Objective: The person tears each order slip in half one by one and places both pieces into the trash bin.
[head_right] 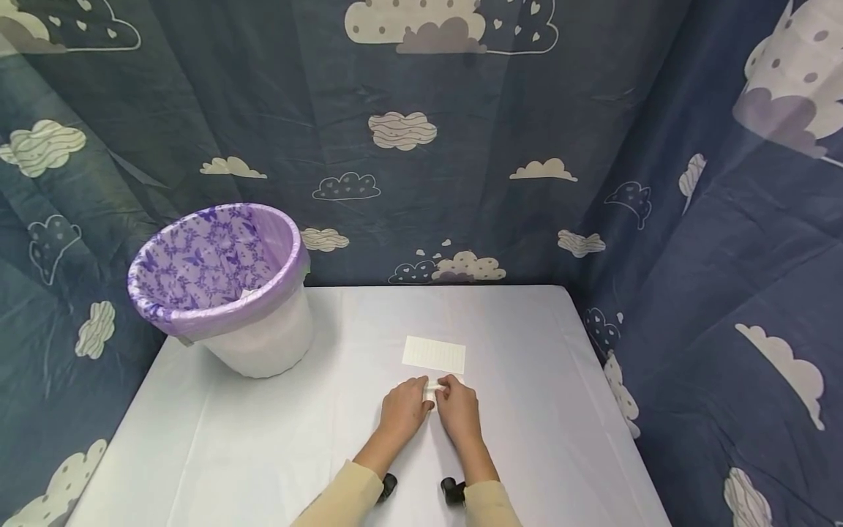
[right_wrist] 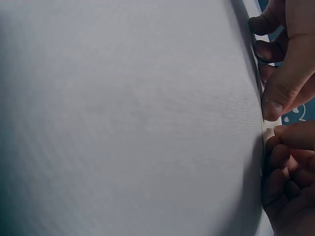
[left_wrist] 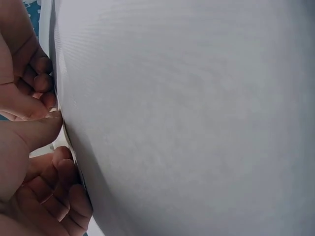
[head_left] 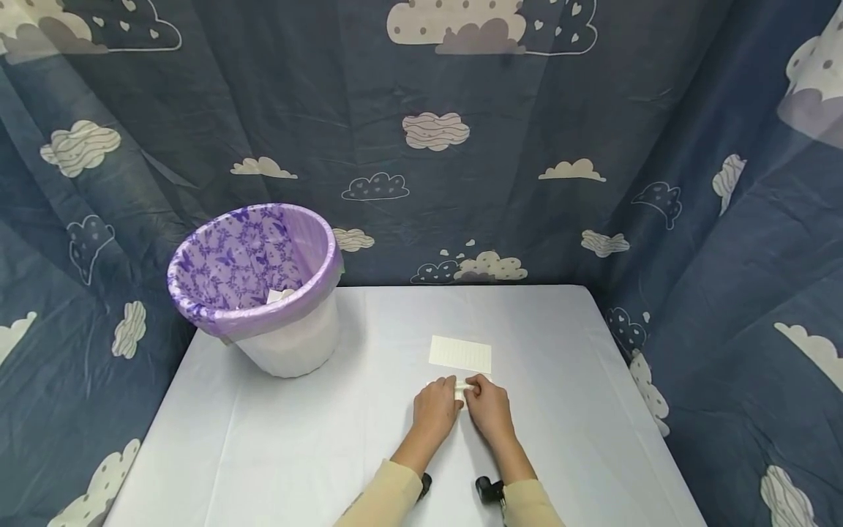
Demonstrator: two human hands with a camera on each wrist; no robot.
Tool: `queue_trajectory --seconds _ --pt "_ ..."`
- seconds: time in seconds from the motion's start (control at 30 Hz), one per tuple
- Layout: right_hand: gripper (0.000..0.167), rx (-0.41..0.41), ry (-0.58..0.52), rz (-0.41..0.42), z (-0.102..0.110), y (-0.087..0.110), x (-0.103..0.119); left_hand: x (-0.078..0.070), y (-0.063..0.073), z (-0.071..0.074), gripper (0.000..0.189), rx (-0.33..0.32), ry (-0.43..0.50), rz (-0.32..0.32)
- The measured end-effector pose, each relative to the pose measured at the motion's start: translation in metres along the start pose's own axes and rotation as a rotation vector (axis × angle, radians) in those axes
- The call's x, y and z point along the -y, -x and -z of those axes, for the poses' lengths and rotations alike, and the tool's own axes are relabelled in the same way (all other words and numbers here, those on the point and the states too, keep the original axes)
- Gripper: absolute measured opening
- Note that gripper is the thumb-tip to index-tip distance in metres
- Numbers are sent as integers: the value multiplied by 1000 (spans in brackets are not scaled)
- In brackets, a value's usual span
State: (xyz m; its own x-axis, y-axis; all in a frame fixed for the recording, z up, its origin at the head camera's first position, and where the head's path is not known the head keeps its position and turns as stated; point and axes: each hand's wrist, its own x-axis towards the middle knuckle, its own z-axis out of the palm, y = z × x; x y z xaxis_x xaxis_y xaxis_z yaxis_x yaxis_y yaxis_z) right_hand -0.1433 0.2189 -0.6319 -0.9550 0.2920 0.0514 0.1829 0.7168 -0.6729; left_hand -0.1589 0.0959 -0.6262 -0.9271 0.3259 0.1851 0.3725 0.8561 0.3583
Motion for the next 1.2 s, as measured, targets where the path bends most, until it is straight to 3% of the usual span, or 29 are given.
queue_trajectory --seconds 0.2,0.47,0.77,1.2 --pt "17 -39 -2 24 -2 2 -1 2 2 2 24 4 3 -6" --pt "31 4 -14 10 2 1 2 6 4 1 25 -3 45 -14" --pt "15 23 -18 -2 7 -2 6 5 5 1 23 -35 76 -17" --pt "18 -8 -82 12 2 4 0 2 -2 1 15 -42 101 57"
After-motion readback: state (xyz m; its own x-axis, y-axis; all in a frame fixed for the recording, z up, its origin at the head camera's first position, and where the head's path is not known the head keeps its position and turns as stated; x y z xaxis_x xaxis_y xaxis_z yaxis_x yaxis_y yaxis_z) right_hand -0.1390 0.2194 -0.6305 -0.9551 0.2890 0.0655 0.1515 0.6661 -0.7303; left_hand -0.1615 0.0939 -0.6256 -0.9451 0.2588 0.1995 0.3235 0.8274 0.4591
